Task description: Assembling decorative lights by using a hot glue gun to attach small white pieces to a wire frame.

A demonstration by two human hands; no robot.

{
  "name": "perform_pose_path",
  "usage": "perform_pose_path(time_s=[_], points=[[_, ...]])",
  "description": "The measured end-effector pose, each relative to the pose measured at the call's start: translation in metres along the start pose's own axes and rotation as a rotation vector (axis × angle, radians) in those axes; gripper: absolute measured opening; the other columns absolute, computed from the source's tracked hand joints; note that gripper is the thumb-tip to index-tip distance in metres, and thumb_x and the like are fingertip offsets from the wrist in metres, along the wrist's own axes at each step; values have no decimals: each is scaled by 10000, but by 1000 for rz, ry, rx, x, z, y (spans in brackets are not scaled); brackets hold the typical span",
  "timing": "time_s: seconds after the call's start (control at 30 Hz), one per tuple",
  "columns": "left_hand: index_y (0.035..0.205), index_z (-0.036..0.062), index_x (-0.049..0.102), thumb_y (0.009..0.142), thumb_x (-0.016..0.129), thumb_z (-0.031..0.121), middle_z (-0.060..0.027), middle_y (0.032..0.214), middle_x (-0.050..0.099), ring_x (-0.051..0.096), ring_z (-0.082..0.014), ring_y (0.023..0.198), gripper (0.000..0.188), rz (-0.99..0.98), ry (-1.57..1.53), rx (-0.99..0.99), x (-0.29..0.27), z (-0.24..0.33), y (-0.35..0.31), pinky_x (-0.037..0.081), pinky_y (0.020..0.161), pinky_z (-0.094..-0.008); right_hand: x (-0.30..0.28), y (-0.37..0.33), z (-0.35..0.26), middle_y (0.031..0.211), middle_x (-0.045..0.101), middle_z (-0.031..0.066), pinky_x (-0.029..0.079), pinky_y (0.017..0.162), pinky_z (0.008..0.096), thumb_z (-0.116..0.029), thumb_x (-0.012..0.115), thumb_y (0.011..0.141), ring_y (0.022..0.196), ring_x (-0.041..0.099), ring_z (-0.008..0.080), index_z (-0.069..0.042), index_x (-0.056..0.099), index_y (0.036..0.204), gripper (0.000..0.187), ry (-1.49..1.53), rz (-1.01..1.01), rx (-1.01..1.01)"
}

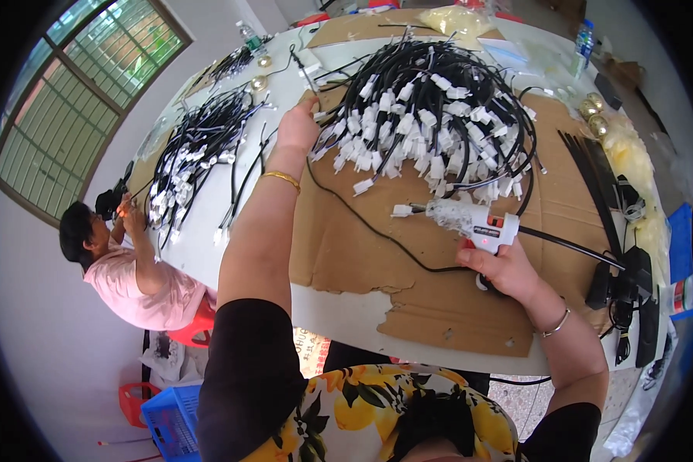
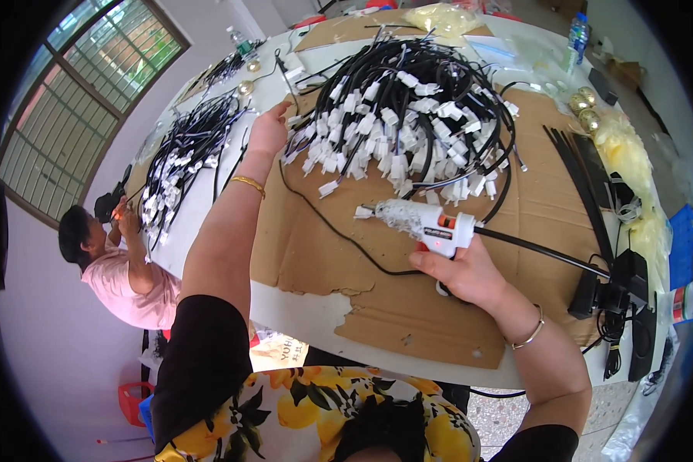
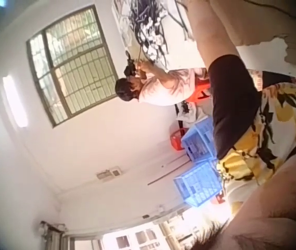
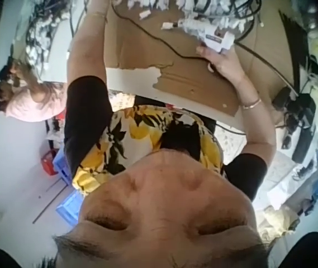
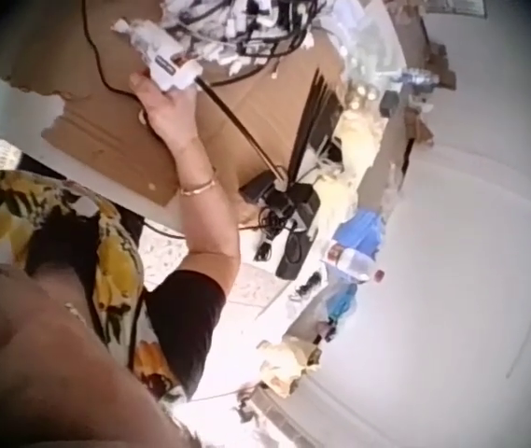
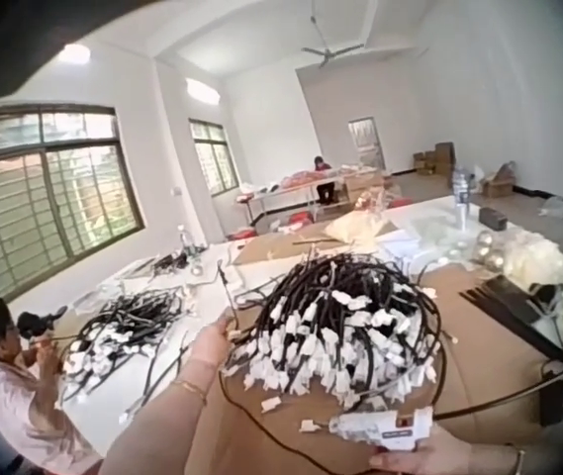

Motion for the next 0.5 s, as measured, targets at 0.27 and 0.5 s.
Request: perform_pose_path(time_s=[0.27, 0.5], points=[[1052, 138, 576, 687, 497, -8, -133, 987, 587, 553, -271, 934, 401, -236, 50, -87, 46, -15, 17, 439, 817, -344, -2, -2, 8, 773, 548, 8, 426, 642, 223, -33, 612, 689, 715, 507, 78, -27, 523, 895, 224, 77, 1, 113], [867, 52, 629, 711, 496, 35, -184, 835, 600, 571, -322, 824, 206, -106, 256, 118, 15, 11, 21, 448, 780, -348, -1, 0, 7, 783, 546, 9, 436, 671, 229, -25, 622, 685, 727, 512, 80, -23, 519, 906, 244, 67, -35, 95]])
Point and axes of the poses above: each hand's wrist, its own y-axis towards the middle knuckle, its own x-axis out of the palm, z = x × y, the point moved 10 cm from there along y, towards the middle knuckle
